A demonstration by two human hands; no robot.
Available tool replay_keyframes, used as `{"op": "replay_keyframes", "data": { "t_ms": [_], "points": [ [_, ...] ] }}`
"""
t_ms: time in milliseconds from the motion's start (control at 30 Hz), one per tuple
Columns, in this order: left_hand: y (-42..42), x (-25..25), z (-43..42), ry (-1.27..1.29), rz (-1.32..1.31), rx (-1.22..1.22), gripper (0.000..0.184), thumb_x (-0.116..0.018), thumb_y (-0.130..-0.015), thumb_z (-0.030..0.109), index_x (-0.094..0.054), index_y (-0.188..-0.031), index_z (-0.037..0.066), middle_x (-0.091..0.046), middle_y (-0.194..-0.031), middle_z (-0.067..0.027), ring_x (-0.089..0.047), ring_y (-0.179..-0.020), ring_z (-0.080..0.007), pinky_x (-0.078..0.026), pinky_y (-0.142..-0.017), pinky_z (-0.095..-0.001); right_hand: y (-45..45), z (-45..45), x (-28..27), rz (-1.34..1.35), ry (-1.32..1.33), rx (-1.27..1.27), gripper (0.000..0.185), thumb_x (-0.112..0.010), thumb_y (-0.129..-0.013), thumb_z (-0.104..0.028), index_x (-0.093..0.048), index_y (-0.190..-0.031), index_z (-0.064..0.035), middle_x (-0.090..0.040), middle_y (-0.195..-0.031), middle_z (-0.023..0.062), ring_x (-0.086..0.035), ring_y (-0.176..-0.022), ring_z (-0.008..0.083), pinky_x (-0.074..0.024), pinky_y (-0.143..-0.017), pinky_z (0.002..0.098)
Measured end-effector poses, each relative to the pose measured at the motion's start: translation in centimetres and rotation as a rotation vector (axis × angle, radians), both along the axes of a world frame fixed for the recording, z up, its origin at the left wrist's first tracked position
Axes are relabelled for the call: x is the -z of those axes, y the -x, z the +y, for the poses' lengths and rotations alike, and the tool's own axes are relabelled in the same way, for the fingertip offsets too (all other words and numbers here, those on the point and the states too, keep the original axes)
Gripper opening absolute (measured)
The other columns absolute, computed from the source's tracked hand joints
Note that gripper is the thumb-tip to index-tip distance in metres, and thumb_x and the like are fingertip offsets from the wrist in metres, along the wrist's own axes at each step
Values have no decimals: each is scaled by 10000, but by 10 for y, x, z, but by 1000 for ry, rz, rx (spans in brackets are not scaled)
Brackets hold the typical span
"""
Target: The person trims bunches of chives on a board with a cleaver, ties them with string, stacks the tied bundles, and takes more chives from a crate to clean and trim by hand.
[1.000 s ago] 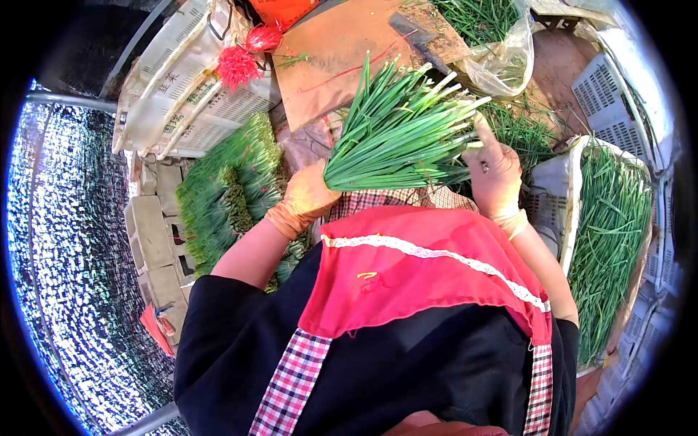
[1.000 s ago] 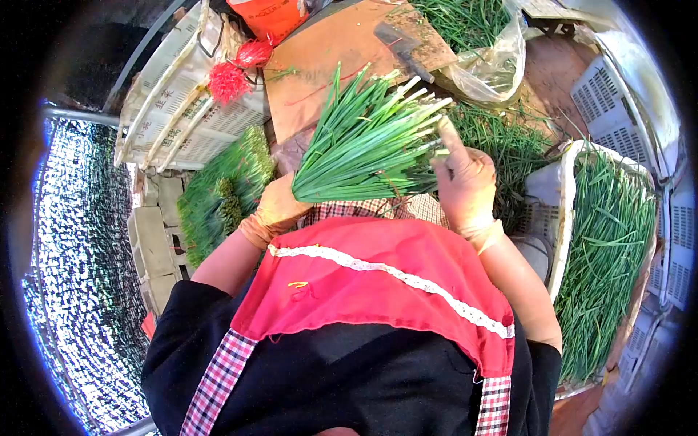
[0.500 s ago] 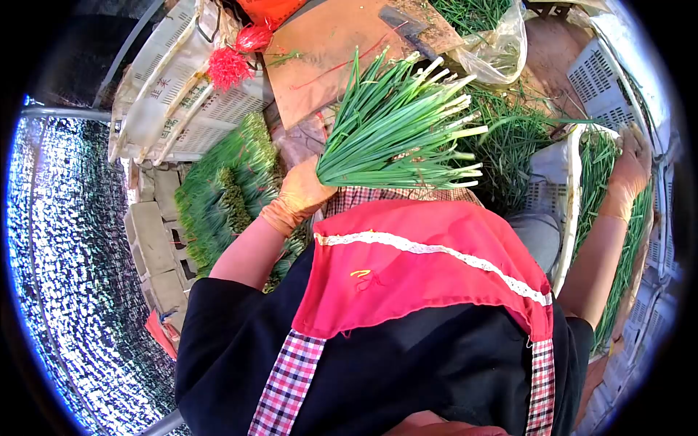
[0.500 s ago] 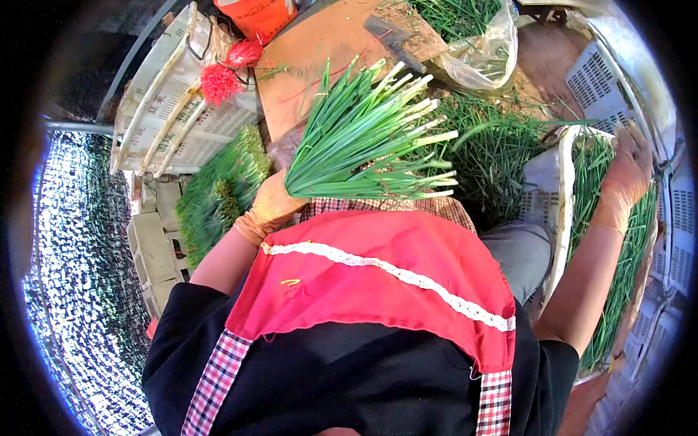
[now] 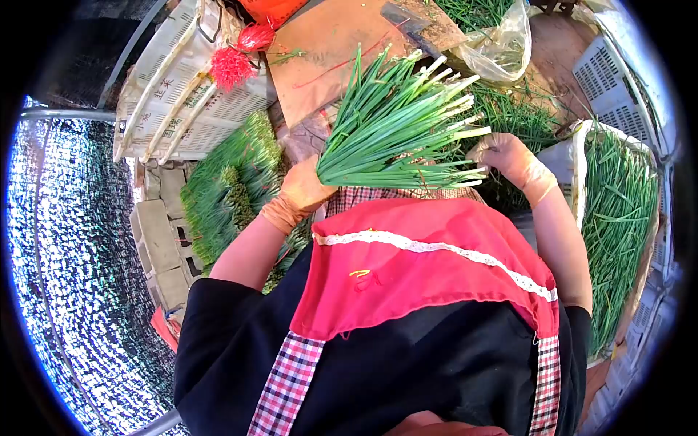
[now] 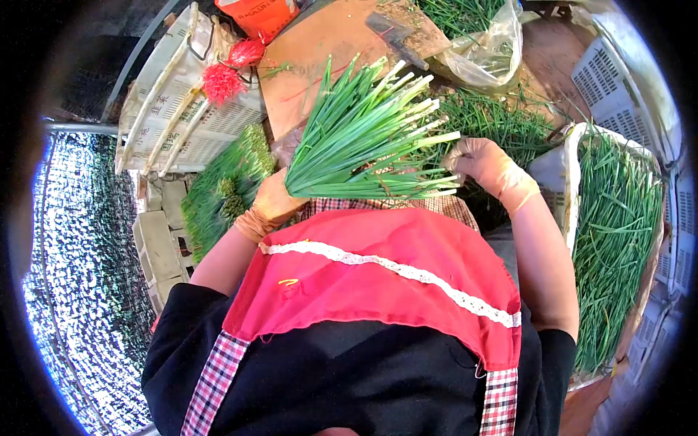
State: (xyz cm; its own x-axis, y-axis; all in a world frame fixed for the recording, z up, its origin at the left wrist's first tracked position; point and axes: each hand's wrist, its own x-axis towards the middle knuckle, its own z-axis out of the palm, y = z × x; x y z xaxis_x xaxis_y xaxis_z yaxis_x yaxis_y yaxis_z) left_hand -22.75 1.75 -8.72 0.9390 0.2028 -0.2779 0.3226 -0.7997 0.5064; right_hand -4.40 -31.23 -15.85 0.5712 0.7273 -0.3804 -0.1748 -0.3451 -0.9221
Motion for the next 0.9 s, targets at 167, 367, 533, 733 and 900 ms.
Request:
{"op": "replay_keyframes", "data": {
  "t_ms": [167, 367, 533, 733, 900],
  "points": [
    [-1, 1, 4, -16, 15, 3, 461, -556, -776, 458, -594, -1041, 83, -615, -952, -200, -580, -892, -363, -469, -741, -394, -61, -84, 22, -453, 721, 295, 128, -595, -768, -164, -618, -869, -90, -615, -781, 47, -566, -689, 146, -444, -599, 295],
    [-6, 16, 12, 54, -65, 122, 442, -534, -791, 443, -593, -1031, 76, -618, -923, -205, -582, -877, -368, -471, -733, -406, -2, 38, 5, -1135, 16, 53, 199, -679, -695, -255, -654, -819, -101, -640, -782, 86, -605, -782, 263, -463, -740, 376],
    [1, 16, 16, -75, -104, 195, 410, -474, -816, 419, -573, -1011, 73, -613, -886, -210, -578, -852, -377, -468, -712, -424, -9, 27, -12, -1534, 718, -401, 102, -584, -717, -170, -653, -712, -95, -616, -678, 107, -601, -675, 267, -465, -646, 377],
    [-1, -6, -9, -355, 185, -36, 342, -483, -826, 349, -541, -988, 53, -608, -852, -196, -588, -778, -393, -469, -658, -462, -55, -69, -43, -1009, 853, 239, 312, -618, -788, -266, -636, -997, -36, -642, -959, 153, -610, -881, 235, -455, -796, 328],
    [-3, -19, -24, -385, 186, -96, 363, -483, -813, 373, -544, -948, 41, -610, -799, -235, -596, -765, -413, -468, -667, -478, -16, 15, -96, -210, -12, 146, 418, -641, -805, -326, -591, -1047, 11, -618, -933, 84, -542, -908, 151, -403, -837, 273]
  ]
}}
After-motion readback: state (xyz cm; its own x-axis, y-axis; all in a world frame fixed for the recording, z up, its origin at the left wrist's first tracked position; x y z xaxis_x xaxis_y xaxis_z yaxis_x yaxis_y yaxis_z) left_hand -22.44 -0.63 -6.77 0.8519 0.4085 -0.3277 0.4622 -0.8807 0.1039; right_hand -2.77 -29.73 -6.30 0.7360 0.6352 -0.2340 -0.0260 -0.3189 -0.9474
